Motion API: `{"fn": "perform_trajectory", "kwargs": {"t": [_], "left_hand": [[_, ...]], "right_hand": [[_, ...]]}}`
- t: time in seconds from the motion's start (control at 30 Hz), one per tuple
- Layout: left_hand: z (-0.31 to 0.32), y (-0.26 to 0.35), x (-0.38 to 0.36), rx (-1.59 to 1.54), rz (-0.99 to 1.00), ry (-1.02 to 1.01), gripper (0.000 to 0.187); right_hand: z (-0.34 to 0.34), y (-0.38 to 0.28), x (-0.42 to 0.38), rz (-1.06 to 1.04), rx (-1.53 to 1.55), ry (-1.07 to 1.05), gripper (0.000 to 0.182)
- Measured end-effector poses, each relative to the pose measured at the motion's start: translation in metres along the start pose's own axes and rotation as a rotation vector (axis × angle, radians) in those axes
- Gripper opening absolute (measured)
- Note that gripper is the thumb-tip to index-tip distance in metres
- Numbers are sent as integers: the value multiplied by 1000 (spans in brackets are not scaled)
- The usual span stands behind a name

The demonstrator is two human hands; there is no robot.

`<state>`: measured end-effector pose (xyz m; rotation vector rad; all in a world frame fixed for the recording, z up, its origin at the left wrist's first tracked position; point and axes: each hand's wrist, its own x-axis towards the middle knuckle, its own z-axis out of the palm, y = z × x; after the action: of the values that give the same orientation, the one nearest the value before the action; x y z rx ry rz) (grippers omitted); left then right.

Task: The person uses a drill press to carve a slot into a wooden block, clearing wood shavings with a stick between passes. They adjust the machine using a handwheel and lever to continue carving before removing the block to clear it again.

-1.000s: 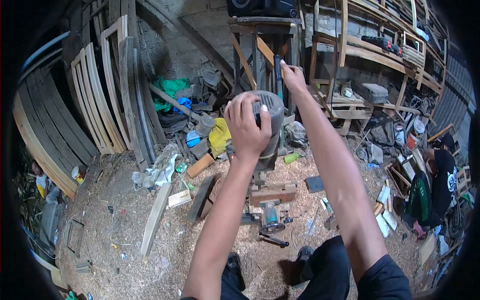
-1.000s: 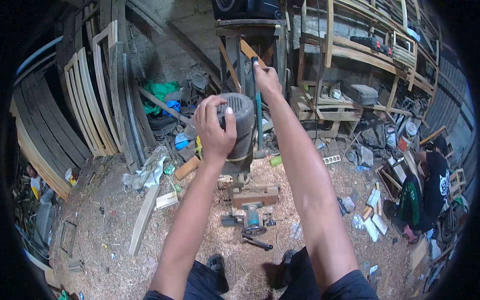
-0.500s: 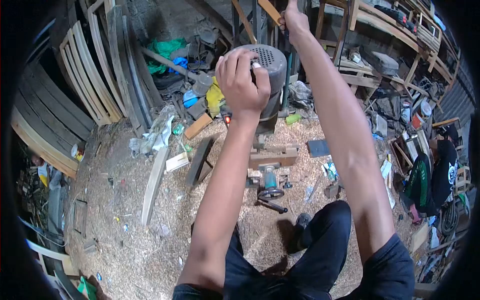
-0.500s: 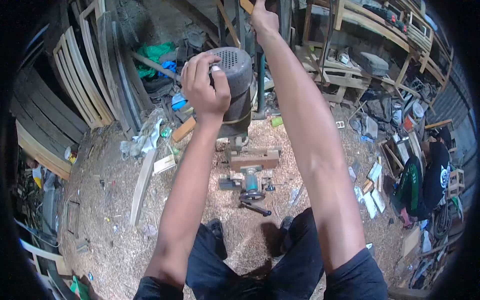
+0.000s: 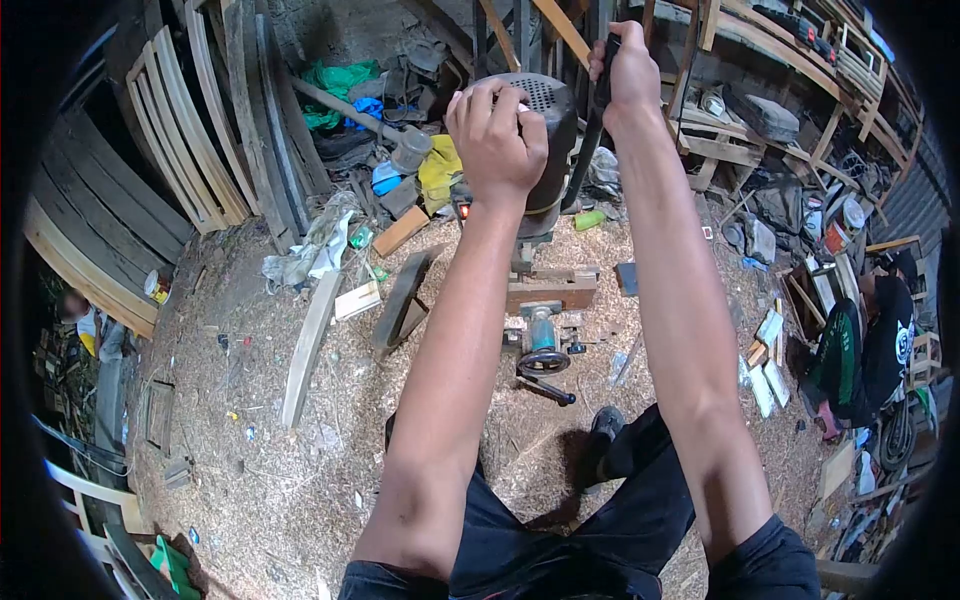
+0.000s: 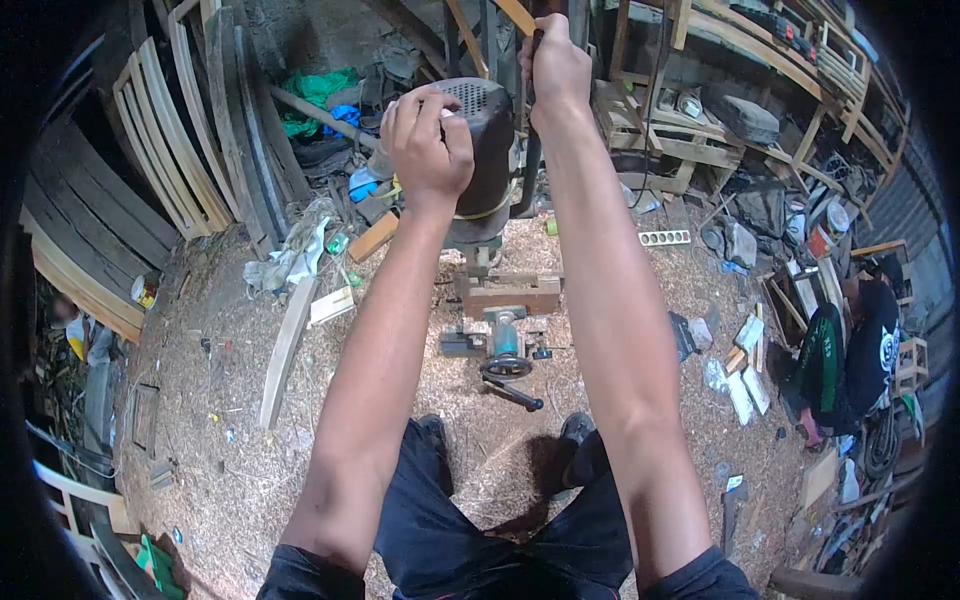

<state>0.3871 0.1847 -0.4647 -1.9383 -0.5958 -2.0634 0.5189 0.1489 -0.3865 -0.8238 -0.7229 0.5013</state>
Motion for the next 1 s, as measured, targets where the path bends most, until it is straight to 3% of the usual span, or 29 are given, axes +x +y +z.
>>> {"fn": "perform_trajectory", "kwargs": {"t": [0.2, 0.53, 0.8, 1.0], "left_hand": [[3, -4, -2, 0, -19, -21, 17], [3, -6, -17, 24, -14, -32, 19], [1, -5, -21, 25, -34, -57, 19], [0, -3, -18, 17, -72, -62, 18]], "right_hand": [[-14, 14, -24, -88, 133, -31, 33], [-74, 33, -143, -234, 208, -184, 32], [-89, 46, -167, -330, 156, -195, 33], [-91, 39, -165, -280, 46, -241, 31]]}}
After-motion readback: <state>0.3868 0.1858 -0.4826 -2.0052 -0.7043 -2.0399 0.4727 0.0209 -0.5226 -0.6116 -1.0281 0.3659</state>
